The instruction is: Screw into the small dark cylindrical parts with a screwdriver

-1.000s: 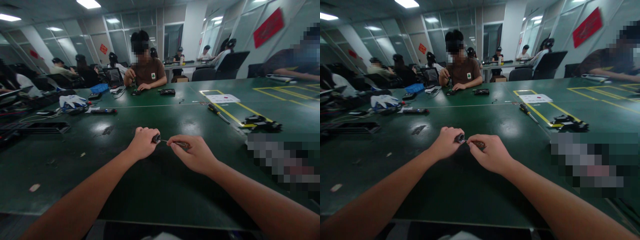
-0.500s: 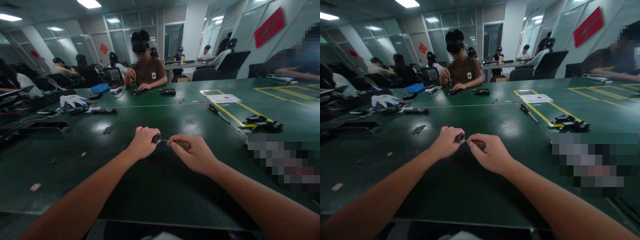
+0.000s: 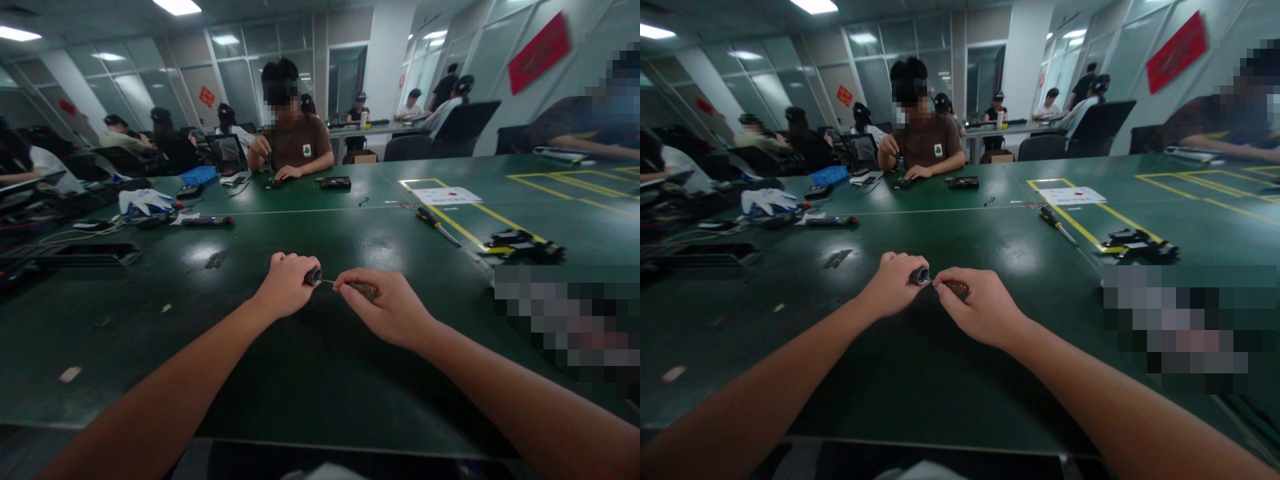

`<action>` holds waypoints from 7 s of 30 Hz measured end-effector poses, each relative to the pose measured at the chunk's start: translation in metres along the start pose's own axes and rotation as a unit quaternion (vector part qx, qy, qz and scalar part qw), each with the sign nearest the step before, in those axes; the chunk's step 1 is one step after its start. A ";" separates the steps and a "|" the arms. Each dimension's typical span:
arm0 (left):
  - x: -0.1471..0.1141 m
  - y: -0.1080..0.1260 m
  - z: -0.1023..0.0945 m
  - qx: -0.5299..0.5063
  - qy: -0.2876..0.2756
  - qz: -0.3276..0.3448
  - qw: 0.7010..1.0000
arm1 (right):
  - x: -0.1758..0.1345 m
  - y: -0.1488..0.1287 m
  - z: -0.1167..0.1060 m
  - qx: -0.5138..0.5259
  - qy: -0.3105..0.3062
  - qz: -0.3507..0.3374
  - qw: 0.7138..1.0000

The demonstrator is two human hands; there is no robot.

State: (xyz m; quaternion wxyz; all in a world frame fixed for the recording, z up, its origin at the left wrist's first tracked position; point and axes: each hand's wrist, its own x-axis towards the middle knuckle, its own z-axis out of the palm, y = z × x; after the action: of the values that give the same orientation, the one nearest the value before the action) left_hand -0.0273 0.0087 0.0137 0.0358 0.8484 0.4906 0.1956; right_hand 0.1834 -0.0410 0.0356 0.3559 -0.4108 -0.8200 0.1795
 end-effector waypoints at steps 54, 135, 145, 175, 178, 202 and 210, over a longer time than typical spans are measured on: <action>0.000 -0.001 0.004 -0.008 -0.006 0.004 1.000 | 0.001 0.003 -0.003 -0.001 -0.009 0.009 1.000; -0.001 -0.003 0.006 -0.013 0.004 0.001 1.000 | 0.001 0.000 -0.001 -0.013 -0.009 -0.002 1.000; -0.001 -0.003 0.005 -0.006 0.007 -0.002 1.000 | 0.001 0.001 -0.001 -0.004 -0.007 0.003 1.000; -0.001 -0.003 0.004 -0.085 -0.007 0.013 0.996 | 0.001 0.000 -0.003 -0.020 -0.020 -0.023 0.999; -0.001 -0.004 0.004 -0.088 -0.004 0.023 0.996 | 0.001 0.001 -0.002 -0.015 -0.026 -0.029 0.999; 0.000 -0.004 0.005 -0.042 0.005 0.029 0.999 | 0.000 0.002 0.004 -0.060 0.022 -0.039 0.997; 0.000 -0.004 0.005 -0.032 0.004 0.030 0.999 | -0.001 0.001 0.003 -0.066 0.034 -0.043 0.996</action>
State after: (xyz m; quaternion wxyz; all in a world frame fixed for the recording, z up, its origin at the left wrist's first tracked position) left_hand -0.0287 0.0112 0.0078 0.0556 0.8606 0.4581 0.2154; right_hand 0.1820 -0.0413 0.0330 0.3626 -0.4038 -0.8345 0.0956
